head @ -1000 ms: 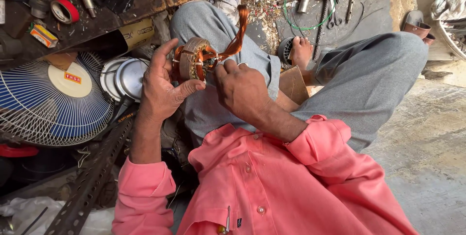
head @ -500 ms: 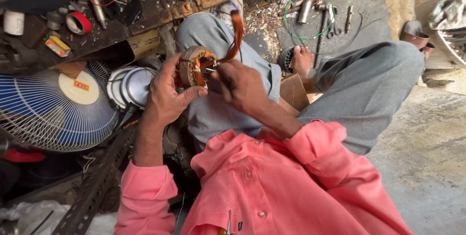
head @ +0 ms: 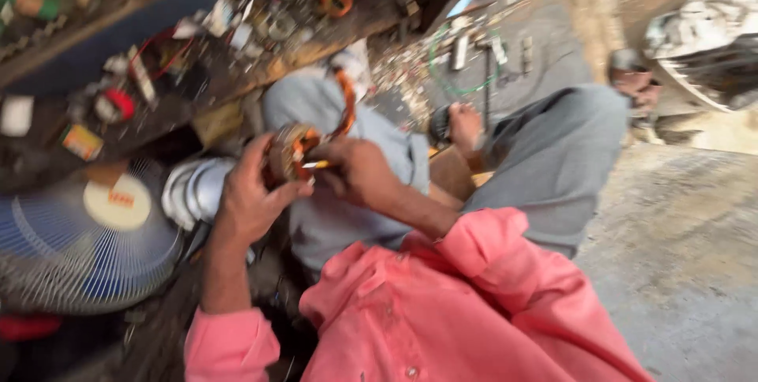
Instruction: The recorder is repairing or rewinding the copper wire coils of an electric motor stator.
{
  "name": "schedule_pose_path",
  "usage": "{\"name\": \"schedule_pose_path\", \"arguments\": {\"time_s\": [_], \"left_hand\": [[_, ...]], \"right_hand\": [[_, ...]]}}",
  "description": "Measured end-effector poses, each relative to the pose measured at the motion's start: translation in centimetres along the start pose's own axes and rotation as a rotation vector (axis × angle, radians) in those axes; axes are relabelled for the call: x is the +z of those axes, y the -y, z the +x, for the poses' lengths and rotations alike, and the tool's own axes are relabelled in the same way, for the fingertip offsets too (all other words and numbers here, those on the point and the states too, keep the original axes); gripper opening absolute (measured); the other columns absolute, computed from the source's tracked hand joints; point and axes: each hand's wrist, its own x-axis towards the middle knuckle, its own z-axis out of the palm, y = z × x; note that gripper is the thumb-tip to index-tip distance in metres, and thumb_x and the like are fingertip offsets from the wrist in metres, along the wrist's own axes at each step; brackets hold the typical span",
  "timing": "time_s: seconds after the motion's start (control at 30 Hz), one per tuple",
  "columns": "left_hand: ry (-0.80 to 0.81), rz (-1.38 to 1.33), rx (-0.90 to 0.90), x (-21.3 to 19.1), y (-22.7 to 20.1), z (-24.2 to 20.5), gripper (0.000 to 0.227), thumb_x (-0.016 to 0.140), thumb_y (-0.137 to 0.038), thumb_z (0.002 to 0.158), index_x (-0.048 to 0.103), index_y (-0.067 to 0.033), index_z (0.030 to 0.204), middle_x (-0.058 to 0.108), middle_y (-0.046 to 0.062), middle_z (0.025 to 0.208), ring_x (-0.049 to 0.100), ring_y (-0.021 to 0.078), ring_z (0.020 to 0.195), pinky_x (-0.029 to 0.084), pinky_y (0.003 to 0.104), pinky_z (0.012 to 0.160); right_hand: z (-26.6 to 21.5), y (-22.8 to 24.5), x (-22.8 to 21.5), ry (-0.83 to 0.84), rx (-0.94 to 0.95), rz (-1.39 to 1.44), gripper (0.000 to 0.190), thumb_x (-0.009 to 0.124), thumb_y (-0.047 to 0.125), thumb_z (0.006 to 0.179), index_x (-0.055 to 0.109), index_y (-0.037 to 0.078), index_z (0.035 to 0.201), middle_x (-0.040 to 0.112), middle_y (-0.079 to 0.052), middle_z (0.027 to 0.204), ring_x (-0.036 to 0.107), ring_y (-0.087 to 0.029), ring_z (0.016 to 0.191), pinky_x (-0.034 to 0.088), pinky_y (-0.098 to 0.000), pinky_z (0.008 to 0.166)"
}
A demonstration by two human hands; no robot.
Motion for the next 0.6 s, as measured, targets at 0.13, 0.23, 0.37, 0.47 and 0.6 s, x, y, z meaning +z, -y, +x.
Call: {"name": "schedule_pose_path", "arguments": {"time_s": [0.13,0.23,0.37,0.47,0.6], "left_hand": [[0.046,-0.253,-0.071,0.2,0.0,0.2,0.09,0.09,-0.038,0.074,0.047,-0.002,0.144,0.069,0.009,0.122,0.067,0.0143,0.107,0.058,0.032,0.093],[0.035,-0.113,-0.048,0.0,-0.9,0.2,0.087,0.089,-0.036,0.072,0.05,-0.0007,0.141,0.068,0.01,0.123,0.065,0.0147,0.108,0.057,0.032,0.091],[-0.026,0.033,0.011,0.1,-1.0,0.1,0.087,0.09,-0.035,0.071,0.05,-0.0007,0.14,0.068,0.01,0.122,0.066,0.0157,0.107,0.058,0.033,0.089],[0.007,-0.004,0.024,0.0,-2.1,0.1,0.083,0.089,-0.036,0.074,0.053,-0.0025,0.14,0.071,0.009,0.121,0.067,0.0148,0.106,0.058,0.033,0.091],[-0.034,-0.039,-0.038,0.1,-0.6,-0.3,0.087,0.089,-0.039,0.071,0.05,-0.004,0.141,0.071,0.007,0.117,0.067,0.0129,0.104,0.059,0.031,0.089]], "right_hand": [[0.3,-0.7,0.1,0.061,0.067,0.061,0.028,0.075,0.009,0.08,0.073,0.013,0.108,0.073,-0.012,0.096,0.071,-0.037,0.09,0.057,-0.0442,0.079],[0.3,0.1,0.4,0.056,0.074,-0.024,0.028,0.074,0.011,0.077,0.07,0.011,0.105,0.071,-0.014,0.093,0.069,-0.038,0.09,0.055,-0.0467,0.077],[-0.4,0.8,1.7,-0.011,0.115,-0.107,0.036,0.071,0.009,0.076,0.061,0.007,0.11,0.068,-0.016,0.101,0.067,-0.04,0.089,0.053,-0.0491,0.072],[-1.1,1.1,2.0,-0.033,0.13,-0.119,0.042,0.074,0.012,0.076,0.061,0.009,0.117,0.066,-0.014,0.099,0.068,-0.038,0.09,0.052,-0.0488,0.07],[-1.4,0.7,0.9,-0.08,0.049,-0.047,0.046,0.071,0.007,0.076,0.062,0.008,0.121,0.066,-0.014,0.101,0.067,-0.038,0.09,0.053,-0.0475,0.073]]}}
